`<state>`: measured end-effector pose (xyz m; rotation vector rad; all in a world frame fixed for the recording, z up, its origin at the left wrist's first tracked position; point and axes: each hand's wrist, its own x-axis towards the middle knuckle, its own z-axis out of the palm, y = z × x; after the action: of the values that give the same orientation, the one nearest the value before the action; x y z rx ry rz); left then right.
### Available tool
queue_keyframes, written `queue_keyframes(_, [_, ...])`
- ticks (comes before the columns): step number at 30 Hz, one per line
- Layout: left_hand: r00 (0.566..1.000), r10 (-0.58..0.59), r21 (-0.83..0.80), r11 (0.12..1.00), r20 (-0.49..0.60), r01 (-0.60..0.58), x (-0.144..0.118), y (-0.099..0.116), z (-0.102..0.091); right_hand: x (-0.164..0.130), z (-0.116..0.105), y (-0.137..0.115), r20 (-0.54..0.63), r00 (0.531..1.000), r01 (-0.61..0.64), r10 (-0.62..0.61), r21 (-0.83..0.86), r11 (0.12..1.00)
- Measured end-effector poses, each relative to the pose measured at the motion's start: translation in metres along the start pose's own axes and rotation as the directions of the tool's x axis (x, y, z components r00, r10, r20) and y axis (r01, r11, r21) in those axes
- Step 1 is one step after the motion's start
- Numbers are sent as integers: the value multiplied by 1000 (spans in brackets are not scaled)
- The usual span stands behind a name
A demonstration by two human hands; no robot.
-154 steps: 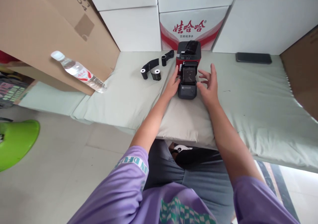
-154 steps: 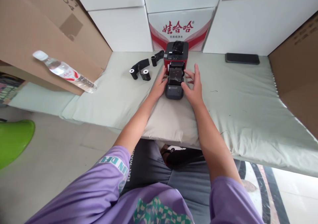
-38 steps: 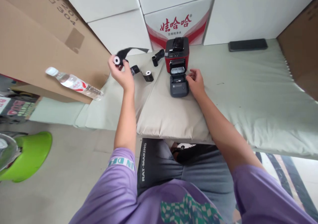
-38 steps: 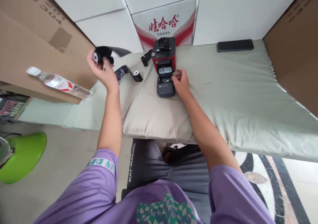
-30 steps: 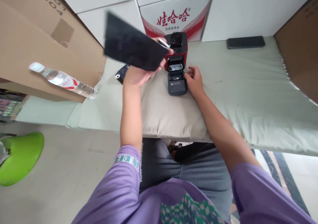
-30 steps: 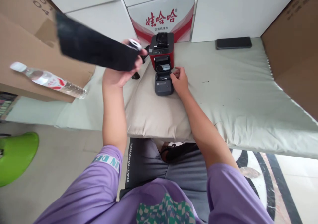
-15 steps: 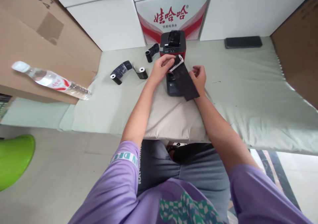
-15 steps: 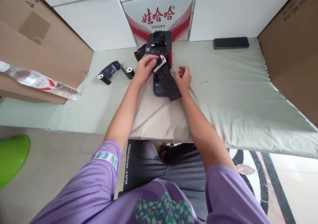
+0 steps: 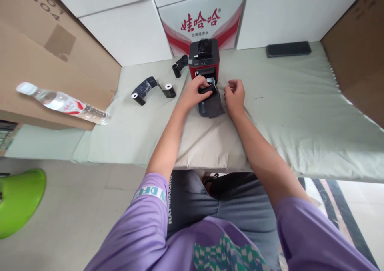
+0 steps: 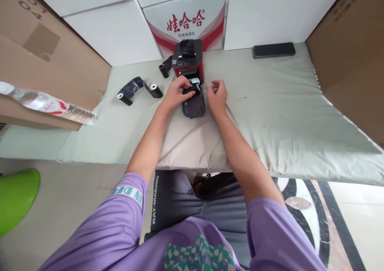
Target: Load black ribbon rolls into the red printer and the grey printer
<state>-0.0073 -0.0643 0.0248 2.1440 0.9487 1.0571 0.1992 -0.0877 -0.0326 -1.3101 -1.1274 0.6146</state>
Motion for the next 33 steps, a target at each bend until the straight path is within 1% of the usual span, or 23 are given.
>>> queue_keyframes(3, [1000, 3, 36, 999, 16, -4, -2, -3, -2, 0, 0, 0, 13, 1000, -3, 3, -4, 1000])
queue_keyframes(6, [999, -6, 74, 997, 47, 2, -3, 0, -3, -1, 0, -3, 18, 1000, -19, 19, -1, 1000])
queue_keyframes(9, [996, -36, 163, 986, 76, 23, -2, 5, -2, -2, -1, -9, 16, 999, -38, 38, -11, 999])
queue_keyframes(12, [995, -66, 263, 964, 74, 45, -4, 6, 0, -4, -1, -14, 15, 999, -40, 40, -15, 999])
queue_keyframes(14, [997, -40, 281, 959, 60, 21, -7, 4, 0, -4, -2, -14, 20, 999, -26, 26, -12, 1000])
queue_keyframes(15, [999, -13, 278, 960, 36, 3, -10, 3, -1, -4, -2, -14, 21, 1000, -19, 19, -11, 1000])
queue_keyframes(17, [997, 41, 262, 965, -69, -21, -14, 0, -3, -4, -2, -13, 23, 1000, -14, 14, -8, 1000])
queue_keyframes(19, [977, 71, 218, 976, -202, -26, -18, -3, -5, -4, -2, -11, 31, 999, -22, 22, -3, 1000])
queue_keyframes(21, [956, 81, 158, 987, -283, -37, -20, -3, -7, -4, -2, -11, 48, 998, -28, 27, 5, 1000])
queue_keyframes(24, [937, 69, 102, 994, -342, -35, -19, -4, -3, -4, -2, -12, 59, 998, -33, 32, 17, 999])
queue_keyframes(27, [914, 17, 62, 998, -405, 9, -13, -7, 6, -5, -2, -15, 61, 998, -35, 33, 32, 999])
queue_keyframes(29, [908, -17, 4, 1000, -419, 21, -9, -12, 12, -5, -2, -16, 63, 997, -41, 38, 47, 998])
queue_keyframes(33, [876, -90, -139, 990, -474, 26, -8, -19, 19, -5, -3, -15, 65, 996, -60, 56, 68, 996])
